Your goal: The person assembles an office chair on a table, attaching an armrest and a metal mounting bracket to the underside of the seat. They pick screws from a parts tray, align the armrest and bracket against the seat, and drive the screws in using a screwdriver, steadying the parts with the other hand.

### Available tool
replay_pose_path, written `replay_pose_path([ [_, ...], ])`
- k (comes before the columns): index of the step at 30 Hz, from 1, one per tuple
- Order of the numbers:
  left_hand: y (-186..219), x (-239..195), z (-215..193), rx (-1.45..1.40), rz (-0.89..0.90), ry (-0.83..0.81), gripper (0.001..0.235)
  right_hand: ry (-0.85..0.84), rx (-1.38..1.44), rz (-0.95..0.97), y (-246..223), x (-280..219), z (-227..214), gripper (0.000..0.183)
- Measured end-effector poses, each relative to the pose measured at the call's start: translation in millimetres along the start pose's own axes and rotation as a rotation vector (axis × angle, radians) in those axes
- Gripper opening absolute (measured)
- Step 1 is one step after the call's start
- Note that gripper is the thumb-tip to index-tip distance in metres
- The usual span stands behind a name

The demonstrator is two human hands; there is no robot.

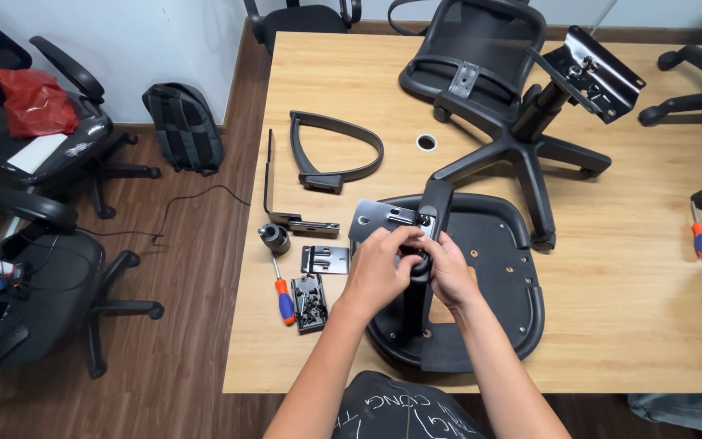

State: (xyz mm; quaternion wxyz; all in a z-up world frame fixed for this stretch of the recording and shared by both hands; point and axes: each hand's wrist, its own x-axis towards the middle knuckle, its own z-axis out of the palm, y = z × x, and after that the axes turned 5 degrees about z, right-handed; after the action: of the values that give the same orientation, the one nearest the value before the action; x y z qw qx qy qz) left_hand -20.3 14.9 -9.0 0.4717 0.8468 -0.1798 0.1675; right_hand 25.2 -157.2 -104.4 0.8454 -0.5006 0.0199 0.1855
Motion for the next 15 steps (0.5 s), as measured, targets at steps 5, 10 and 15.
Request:
replay_pose_path([
  [5,16.7,5.2,-6.0,0.07,-0.056,0.013,0.031,-0.02,0.005,-0.01,11.1,3.9,-13.2,0.019],
  [10,3.8,1.0,3.3,0.036,-0.018,0.043,0.027,0.002,0.007,0.005,1.5,-0.2,-1.4,0.019],
  [15,4.7,3.2,-4.0,0.045,0.027,0.03,0.029,-0.001,0.015,0.013,0.8,0.2,-2.9,0.019],
])
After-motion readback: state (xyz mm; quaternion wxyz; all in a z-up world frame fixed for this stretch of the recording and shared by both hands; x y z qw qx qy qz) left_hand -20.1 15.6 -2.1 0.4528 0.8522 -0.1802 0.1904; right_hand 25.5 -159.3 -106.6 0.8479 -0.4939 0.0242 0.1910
